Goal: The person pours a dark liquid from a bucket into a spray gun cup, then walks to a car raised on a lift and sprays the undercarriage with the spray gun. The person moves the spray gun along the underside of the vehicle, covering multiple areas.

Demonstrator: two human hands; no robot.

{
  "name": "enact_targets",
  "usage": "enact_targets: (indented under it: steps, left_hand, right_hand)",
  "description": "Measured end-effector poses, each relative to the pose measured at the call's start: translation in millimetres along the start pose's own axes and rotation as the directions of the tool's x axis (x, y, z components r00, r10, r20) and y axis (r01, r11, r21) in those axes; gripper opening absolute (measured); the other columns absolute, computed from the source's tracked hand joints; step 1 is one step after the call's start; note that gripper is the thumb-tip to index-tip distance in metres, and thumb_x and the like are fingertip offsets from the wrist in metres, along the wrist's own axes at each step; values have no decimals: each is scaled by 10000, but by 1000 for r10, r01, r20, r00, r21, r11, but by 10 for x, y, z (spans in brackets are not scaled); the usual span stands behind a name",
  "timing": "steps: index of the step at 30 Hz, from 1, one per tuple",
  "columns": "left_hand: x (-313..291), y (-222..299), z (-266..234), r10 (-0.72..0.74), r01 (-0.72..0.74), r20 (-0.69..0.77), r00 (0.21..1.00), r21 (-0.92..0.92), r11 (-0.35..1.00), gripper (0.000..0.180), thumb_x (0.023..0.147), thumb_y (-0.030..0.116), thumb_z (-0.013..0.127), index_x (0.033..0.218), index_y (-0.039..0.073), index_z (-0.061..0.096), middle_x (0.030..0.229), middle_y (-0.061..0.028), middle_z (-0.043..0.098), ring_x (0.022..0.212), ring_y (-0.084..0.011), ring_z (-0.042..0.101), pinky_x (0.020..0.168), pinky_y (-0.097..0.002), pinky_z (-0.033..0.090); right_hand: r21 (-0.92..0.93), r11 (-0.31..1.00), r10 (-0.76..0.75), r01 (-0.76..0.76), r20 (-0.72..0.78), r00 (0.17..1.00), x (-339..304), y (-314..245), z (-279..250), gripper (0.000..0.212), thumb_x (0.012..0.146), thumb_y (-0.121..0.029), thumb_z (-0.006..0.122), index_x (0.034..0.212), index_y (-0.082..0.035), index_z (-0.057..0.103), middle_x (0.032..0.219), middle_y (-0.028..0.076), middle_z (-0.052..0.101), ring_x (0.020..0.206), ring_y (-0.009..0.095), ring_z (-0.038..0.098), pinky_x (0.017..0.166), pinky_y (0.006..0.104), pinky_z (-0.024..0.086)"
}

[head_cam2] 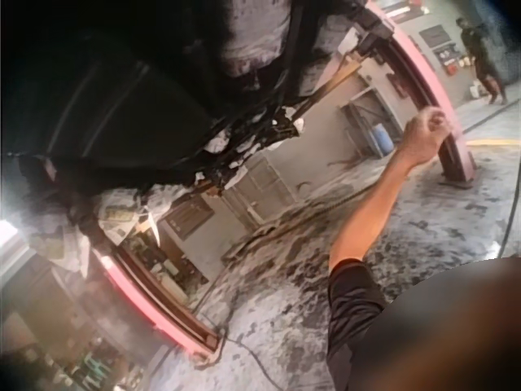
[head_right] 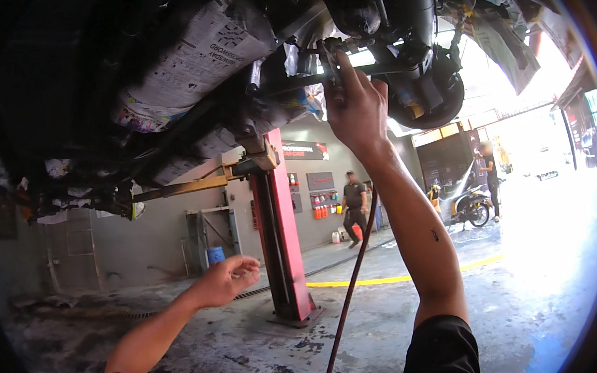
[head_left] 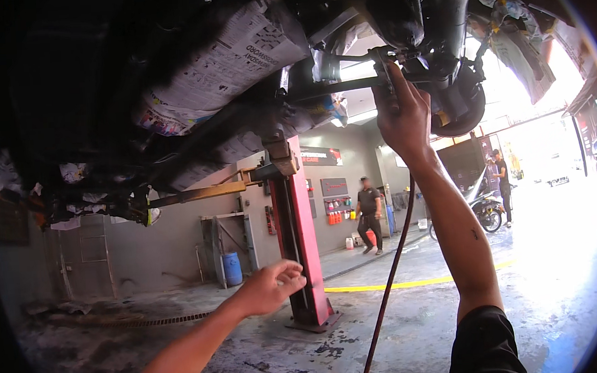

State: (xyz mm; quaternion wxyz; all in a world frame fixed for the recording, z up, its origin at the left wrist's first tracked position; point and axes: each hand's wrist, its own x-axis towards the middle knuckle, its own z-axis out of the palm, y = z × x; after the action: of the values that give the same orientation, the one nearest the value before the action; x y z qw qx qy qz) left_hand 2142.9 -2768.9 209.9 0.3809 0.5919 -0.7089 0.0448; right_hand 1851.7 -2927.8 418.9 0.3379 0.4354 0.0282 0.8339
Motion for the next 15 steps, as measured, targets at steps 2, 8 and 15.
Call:
enact_targets:
  steps: [2, 8, 15]
  left_hand:
    - [172, 180, -47, 94, -95, -54, 994, -2, 996, 542, 994, 434, 663, 1329, 12, 612, 1210, -147, 692, 1109, -244, 674, 963, -396, 521]
    - [709, 834, -111, 371, -411, -239, 897, -148, 899, 569, 1004, 403, 657, 1388, -5, 556, 1295, -173, 660, 1179, -275, 653, 1013, -406, 501]
    - [1387, 1534, -118, 513, -594, -314, 799, -277, 755, 760, 954, 304, 689, 1549, -17, 342, 1538, -234, 463, 1377, -349, 519, 1085, -418, 470]
  right_hand:
    - [-39, 999, 9, -9, 21, 1000, -15, 7, -29, 516, 912, -123, 748, 1401, -47, 600, 914, 109, 743, 758, 249, 684, 830, 393, 427]
    - [-10, 1000, -11, 11, 40, 999, -16, -37, -34, 573, 867, -102, 707, 1427, -86, 586, 873, 86, 702, 714, 262, 656, 835, 423, 408]
    - [35, 999, 2, -3, 39, 999, 101, -103, 28, 653, 814, -65, 669, 1455, -36, 543, 905, 122, 692, 751, 306, 663, 845, 444, 428]
